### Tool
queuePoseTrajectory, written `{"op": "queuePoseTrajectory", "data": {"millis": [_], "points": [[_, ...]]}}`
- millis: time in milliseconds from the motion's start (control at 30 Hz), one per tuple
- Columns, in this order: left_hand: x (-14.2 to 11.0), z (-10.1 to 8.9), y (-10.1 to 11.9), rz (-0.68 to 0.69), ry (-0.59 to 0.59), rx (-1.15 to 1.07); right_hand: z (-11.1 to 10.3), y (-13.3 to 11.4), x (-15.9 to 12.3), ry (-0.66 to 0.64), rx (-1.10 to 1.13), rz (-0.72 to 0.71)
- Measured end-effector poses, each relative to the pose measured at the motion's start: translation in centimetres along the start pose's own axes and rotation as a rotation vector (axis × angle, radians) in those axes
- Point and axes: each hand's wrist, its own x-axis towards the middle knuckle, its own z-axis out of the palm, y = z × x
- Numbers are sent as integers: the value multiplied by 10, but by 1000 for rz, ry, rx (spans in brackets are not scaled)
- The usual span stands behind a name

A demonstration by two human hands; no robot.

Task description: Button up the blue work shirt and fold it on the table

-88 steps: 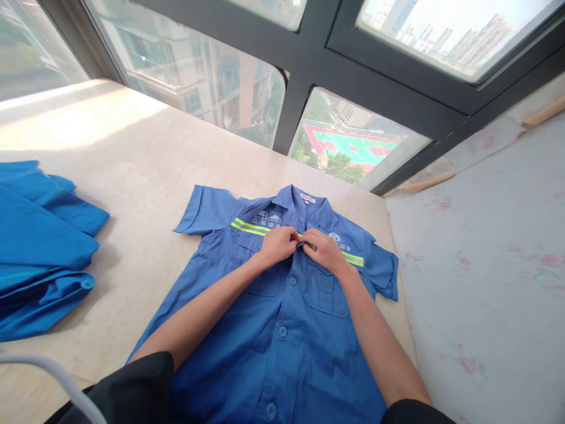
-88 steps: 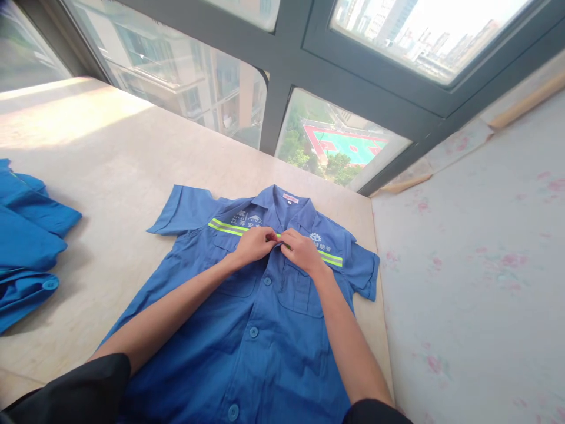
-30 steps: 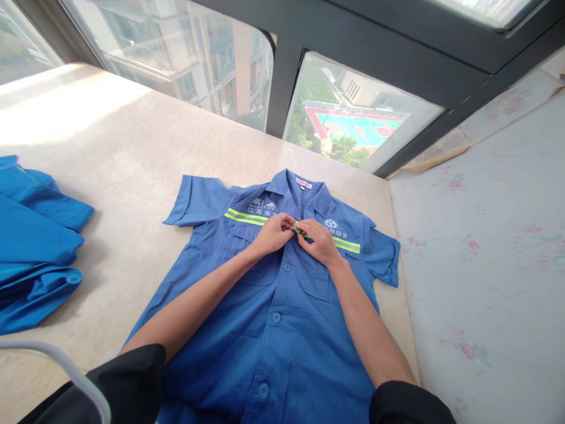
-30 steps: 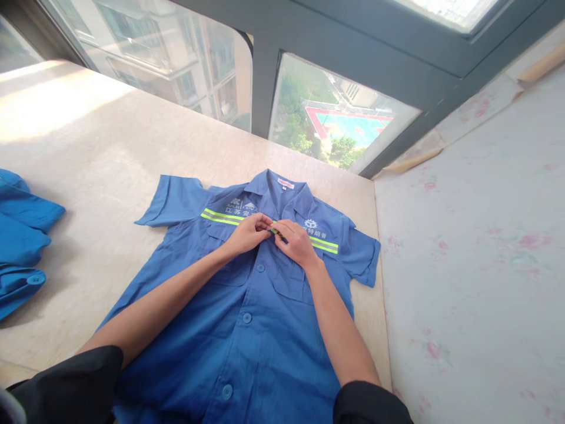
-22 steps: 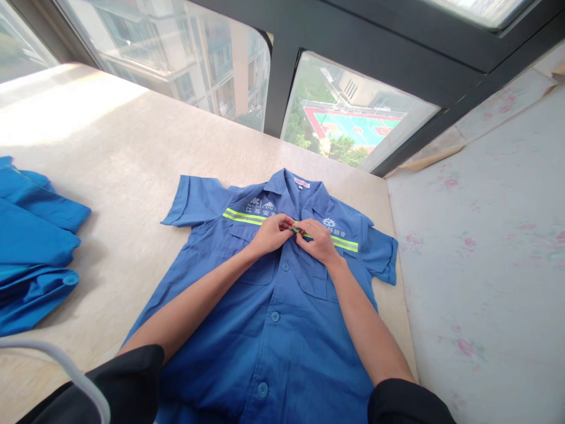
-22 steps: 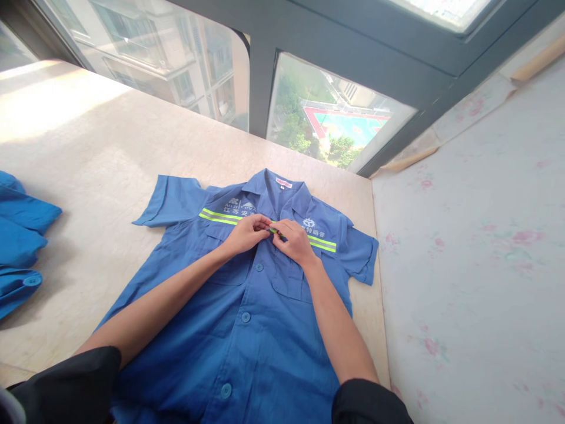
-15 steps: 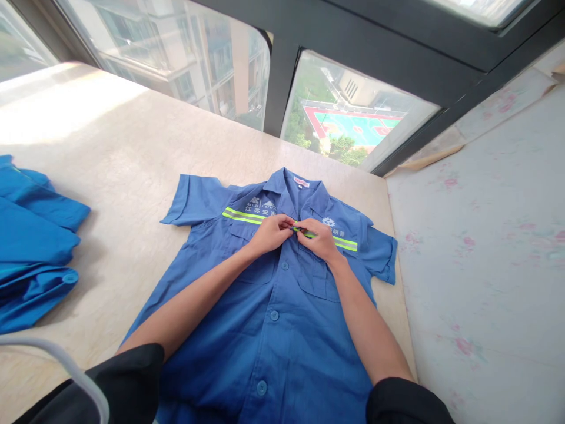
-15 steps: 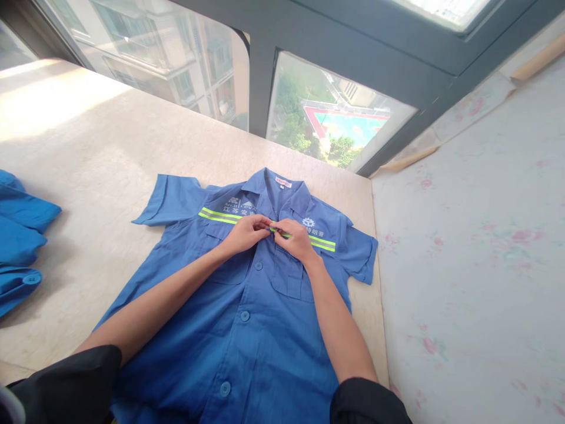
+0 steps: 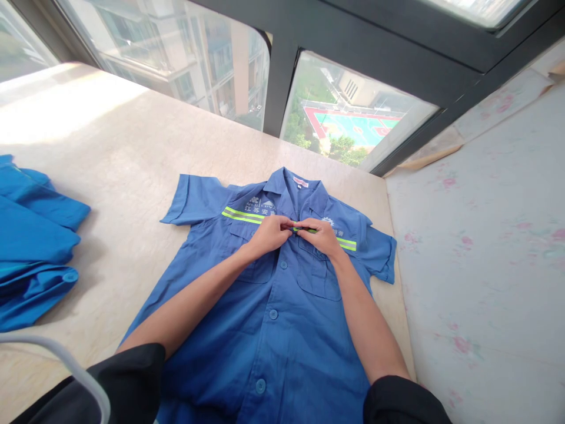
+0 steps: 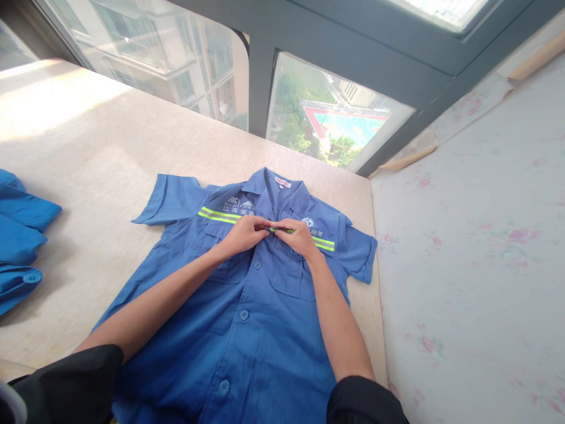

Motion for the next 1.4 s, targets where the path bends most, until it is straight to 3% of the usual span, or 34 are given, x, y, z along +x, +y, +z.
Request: {"op": "queuePoseTrajectory", "data": {"millis": [700, 1133, 1267, 1400], "points": [[-3, 1, -5, 28, -34, -35, 0, -4, 1, -21, 33, 110], [-6, 10, -5, 38, 65, -77, -6, -6, 5, -129, -16, 102], [-5, 11, -8, 28, 84, -132, 1, -6, 4, -78, -50, 61], [-4, 11, -10, 7, 93, -205, 9, -5, 1, 89, -80, 13]]}}
